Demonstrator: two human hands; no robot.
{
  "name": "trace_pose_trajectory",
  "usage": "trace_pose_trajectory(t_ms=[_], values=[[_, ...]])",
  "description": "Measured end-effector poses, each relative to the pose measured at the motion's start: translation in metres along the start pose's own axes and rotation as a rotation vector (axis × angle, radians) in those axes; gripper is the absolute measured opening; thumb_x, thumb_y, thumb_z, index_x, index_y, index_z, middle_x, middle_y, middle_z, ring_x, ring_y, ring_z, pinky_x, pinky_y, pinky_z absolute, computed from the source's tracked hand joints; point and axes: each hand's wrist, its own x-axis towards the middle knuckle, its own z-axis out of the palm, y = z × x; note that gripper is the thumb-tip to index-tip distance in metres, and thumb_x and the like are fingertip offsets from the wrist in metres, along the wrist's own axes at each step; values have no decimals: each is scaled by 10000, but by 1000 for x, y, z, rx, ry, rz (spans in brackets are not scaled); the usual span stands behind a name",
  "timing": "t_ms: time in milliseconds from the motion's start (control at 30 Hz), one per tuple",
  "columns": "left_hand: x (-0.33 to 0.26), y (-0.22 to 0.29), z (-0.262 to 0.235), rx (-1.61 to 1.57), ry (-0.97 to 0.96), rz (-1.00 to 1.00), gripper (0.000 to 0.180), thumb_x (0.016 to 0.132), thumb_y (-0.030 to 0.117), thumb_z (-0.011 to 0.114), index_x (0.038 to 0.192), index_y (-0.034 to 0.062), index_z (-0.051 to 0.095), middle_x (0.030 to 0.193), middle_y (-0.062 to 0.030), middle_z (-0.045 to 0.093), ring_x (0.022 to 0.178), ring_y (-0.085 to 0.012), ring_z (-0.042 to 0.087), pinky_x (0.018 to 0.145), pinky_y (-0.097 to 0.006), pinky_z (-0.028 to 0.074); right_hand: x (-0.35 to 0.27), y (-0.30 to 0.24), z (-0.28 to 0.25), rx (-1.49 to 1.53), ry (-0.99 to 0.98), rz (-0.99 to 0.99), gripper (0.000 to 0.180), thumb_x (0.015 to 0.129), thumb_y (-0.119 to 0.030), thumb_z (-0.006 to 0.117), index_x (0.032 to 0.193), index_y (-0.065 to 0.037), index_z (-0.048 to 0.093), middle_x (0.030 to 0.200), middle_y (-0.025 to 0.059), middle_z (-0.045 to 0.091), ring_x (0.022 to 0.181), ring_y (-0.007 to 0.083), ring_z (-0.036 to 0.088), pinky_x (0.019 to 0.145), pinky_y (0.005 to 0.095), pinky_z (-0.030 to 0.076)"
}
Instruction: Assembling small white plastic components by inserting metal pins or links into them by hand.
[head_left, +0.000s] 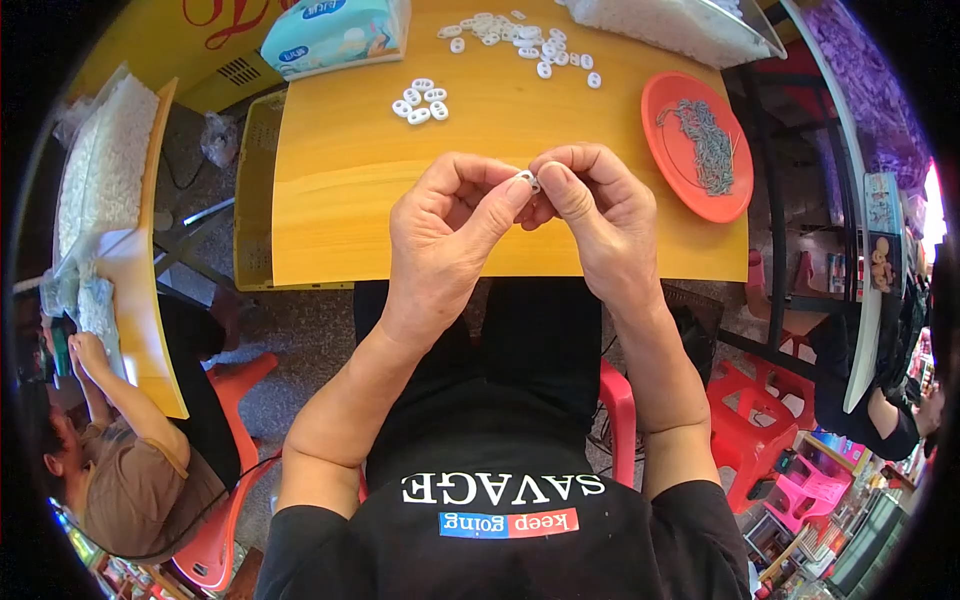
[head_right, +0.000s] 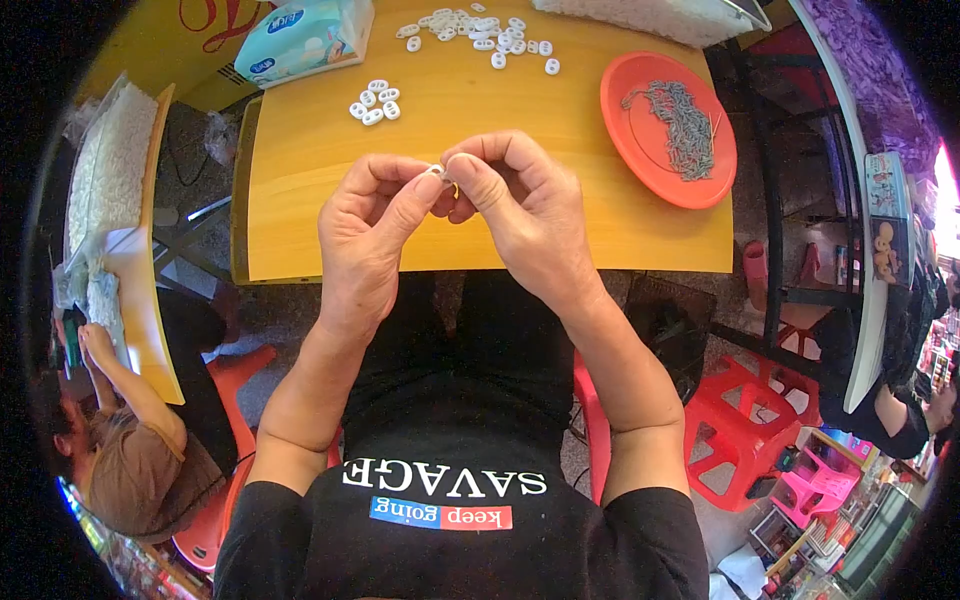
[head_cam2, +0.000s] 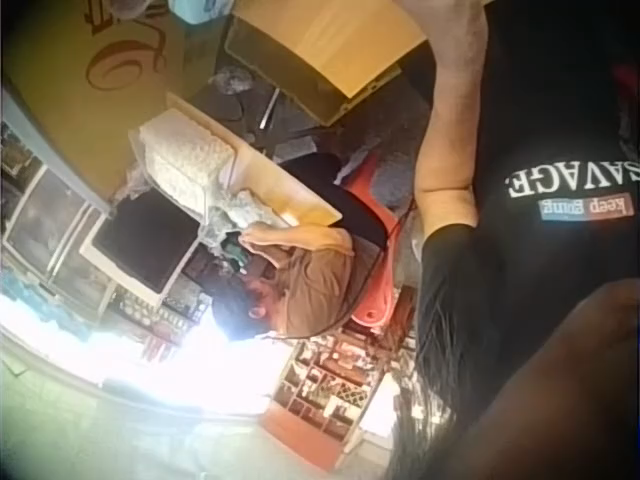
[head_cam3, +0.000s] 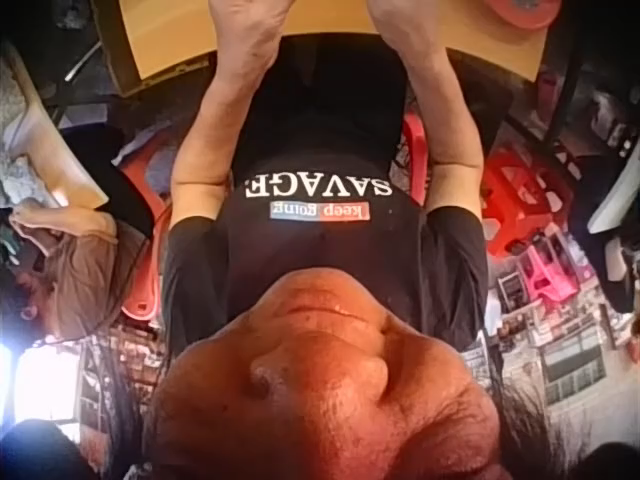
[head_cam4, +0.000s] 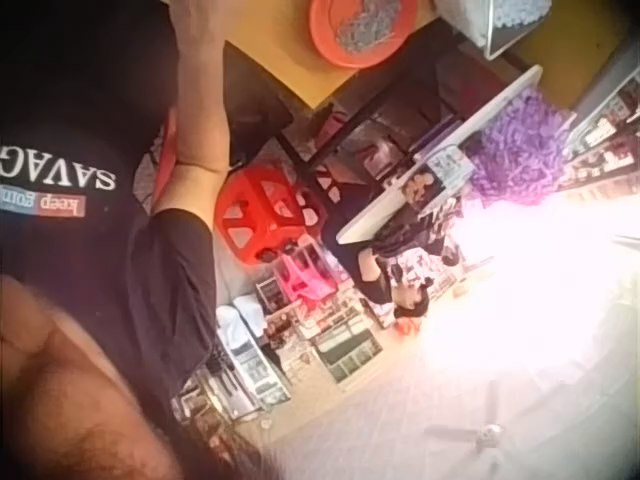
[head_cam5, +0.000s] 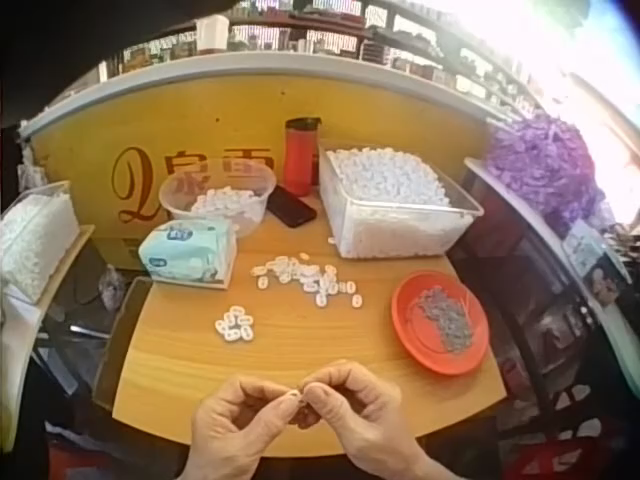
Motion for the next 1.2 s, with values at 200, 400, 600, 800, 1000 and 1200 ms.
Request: trace_pose_trajectory(t_ms=[200, 400, 600, 800, 1000, 1200], values=[[-1, -2, 5, 53, 39, 72, 75, 930, 14, 638, 981, -32, 609, 908, -91, 693, 849, -131, 678, 794, -251, 553, -3, 7, 9, -22, 87, -114, 119, 962, -77, 614, 985, 39, 609, 866, 63, 657, 770, 124, 642, 705, 252, 545], [5, -13, -5, 105, 66, 24, 67, 924, 24, 650, 949, -30, 620, 903, -86, 692, 819, -127, 676, 771, -248, 551, 1, 26, 8, 10, 99, -42, 130, 962, -88, 616, 989, 39, 617, 867, 65, 663, 772, 122, 643, 715, 258, 552], [16, -25, -19, 98, 73, -49, 117, 931, 91, 660, 966, -20, 644, 884, -50, 677, 792, -91, 632, 742, -229, 516, 9, 27, 4, 113, 80, 193, 186, 962, -144, 627, 1020, 33, 631, 883, 73, 671, 797, 130, 647, 755, 285, 565], [17, -13, -19, 107, 23, -79, 125, 929, 95, 662, 1005, -4, 644, 891, -44, 662, 825, -113, 617, 790, -246, 495, 11, 20, -3, -91, 63, 91, 171, 951, -125, 643, 1002, 38, 631, 858, 60, 666, 730, 112, 646, 690, 244, 551], [10, -9, -15, 144, 31, -61, 138, 938, 110, 655, 992, -15, 634, 888, -33, 663, 826, -85, 623, 773, -231, 509, 7, 18, -7, -296, -11, -16, 150, 954, -95, 631, 980, 51, 608, 878, 64, 626, 735, 128, 643, 692, 268, 570], [8, -7, -10, 187, 7, -37, 110, 936, 74, 650, 989, -19, 628, 897, -41, 665, 837, -88, 628, 784, -234, 513, 8, 18, -5, -402, 46, -306, 79, 896, -9, 657, 870, 36, 597, 791, 96, 614, 681, 149, 657, 601, 250, 524]])
